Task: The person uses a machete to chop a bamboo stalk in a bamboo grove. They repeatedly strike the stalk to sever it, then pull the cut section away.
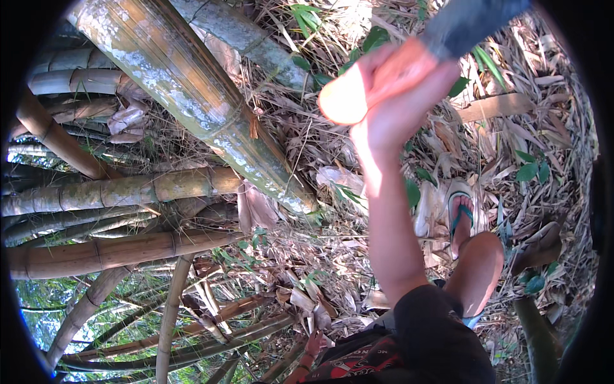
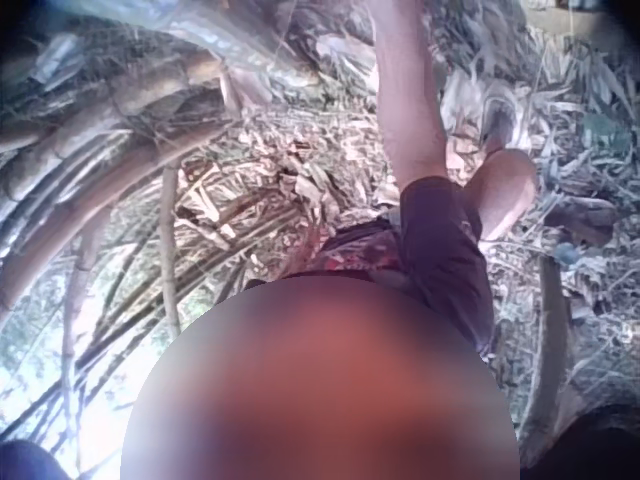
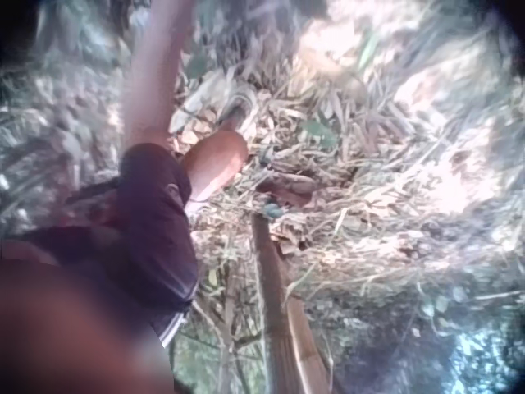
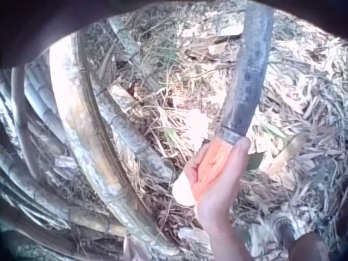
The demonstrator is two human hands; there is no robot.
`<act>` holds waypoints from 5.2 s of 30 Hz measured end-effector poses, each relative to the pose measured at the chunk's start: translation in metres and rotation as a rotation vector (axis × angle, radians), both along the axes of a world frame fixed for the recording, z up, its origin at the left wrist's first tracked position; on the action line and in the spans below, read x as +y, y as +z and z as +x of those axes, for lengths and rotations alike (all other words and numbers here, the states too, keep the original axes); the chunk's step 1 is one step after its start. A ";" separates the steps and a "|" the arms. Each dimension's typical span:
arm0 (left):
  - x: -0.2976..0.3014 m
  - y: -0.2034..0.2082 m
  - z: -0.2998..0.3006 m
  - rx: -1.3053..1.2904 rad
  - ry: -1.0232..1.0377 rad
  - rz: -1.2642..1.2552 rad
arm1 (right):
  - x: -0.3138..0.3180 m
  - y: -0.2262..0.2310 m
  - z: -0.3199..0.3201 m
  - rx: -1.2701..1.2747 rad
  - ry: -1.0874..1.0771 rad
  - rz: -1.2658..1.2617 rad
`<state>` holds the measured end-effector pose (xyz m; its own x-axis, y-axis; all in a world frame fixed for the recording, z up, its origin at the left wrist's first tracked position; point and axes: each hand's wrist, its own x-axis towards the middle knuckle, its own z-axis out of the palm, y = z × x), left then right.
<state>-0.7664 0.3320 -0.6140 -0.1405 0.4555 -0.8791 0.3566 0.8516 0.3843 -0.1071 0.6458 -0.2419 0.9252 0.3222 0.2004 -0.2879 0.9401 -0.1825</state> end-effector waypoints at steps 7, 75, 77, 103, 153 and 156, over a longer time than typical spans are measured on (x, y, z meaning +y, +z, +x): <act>0.033 0.000 0.006 -0.373 0.142 -0.001 | 0.054 -0.098 -0.163 -0.155 1.333 -0.683; -0.001 -0.009 0.045 -0.505 0.479 0.023 | 0.077 -0.117 -0.170 -0.192 1.103 -0.630; -0.005 -0.007 0.043 -0.512 0.323 0.189 | 0.075 -0.113 -0.182 -0.158 1.168 -0.663; 0.017 -0.017 0.048 -0.375 0.122 0.112 | 0.073 -0.102 -0.165 -0.170 1.210 -0.671; 0.040 0.021 0.098 0.066 -0.009 -0.040 | 0.067 -0.089 -0.010 0.080 0.403 0.096; 0.042 0.027 0.102 0.026 -0.015 -0.038 | 0.084 -0.131 -0.136 -0.194 1.331 -0.485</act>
